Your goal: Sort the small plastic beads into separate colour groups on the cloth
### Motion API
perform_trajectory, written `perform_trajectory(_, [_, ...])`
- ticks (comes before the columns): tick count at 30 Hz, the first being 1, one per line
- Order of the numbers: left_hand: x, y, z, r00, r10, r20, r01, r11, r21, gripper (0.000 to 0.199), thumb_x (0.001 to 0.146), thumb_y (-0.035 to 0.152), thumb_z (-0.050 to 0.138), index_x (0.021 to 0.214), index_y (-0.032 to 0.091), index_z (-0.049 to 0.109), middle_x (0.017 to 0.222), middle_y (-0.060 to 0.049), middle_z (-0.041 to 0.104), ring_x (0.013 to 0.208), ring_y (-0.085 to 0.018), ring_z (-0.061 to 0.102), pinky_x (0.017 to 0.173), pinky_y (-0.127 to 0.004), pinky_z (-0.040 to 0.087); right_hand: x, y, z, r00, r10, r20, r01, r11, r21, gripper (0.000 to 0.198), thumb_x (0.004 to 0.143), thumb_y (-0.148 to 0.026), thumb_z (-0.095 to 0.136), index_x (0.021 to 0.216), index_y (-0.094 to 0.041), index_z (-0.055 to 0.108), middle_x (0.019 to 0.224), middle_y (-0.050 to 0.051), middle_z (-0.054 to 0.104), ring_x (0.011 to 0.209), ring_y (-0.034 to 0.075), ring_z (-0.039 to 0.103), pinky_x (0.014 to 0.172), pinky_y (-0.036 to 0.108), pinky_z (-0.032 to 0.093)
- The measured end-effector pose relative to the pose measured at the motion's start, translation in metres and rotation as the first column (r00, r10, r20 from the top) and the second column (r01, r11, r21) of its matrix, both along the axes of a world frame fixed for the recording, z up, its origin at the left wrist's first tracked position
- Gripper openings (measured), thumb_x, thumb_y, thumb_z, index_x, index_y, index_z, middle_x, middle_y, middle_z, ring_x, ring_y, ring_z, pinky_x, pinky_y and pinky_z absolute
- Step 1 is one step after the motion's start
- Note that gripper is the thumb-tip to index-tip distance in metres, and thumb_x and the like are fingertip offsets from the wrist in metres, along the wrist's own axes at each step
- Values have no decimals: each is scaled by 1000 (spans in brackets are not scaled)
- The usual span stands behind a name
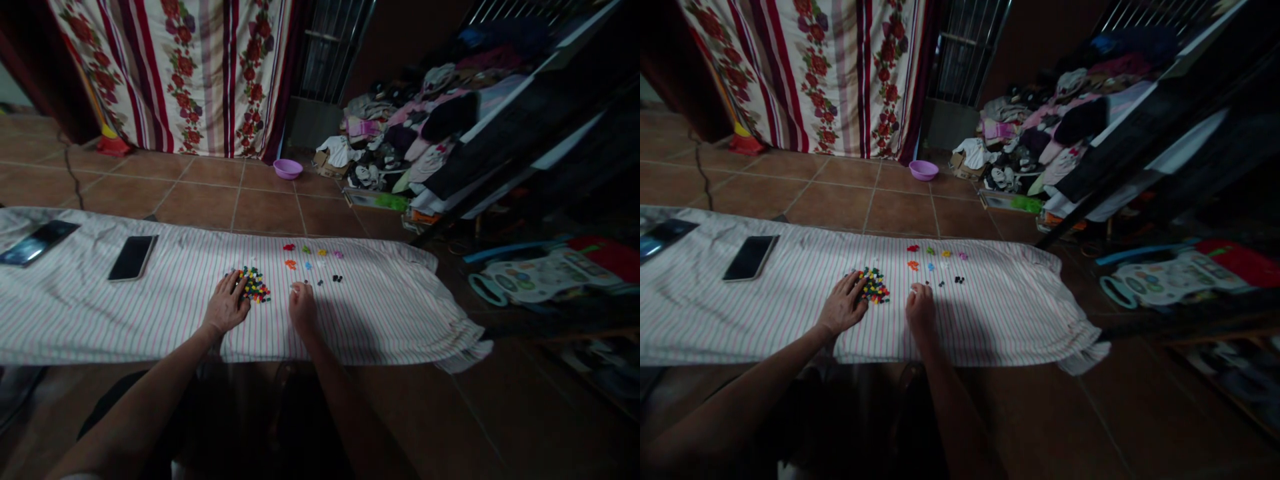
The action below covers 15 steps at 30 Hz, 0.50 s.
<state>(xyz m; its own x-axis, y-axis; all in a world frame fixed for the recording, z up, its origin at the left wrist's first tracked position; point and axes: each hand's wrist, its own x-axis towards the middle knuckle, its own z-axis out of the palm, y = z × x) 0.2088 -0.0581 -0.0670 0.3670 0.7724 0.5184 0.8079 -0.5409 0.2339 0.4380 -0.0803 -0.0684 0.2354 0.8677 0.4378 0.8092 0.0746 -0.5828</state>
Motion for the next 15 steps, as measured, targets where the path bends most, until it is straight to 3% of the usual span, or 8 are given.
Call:
perform_trajectory(7, [0,0,1,1000,-5,7,5,1000,8,50,87,29,42,134,12,43,141,-18,44,136,-31,36,109,-52,35,-36,-11,4,985,175,0,-174,980,-96,27,84,-11,43,99,-16,65,95,8,61,90,19,58,83,29,46])
perform_trajectory(15, [0,1,-1,998,44,49,-42,999,-29,45,88,23,37,131,15,48,139,-16,48,135,-28,38,108,-52,35,-68,-10,10,955,298,1,-297,953,-65,25,88,-18,47,102,-22,67,103,7,58,96,16,58,85,27,48])
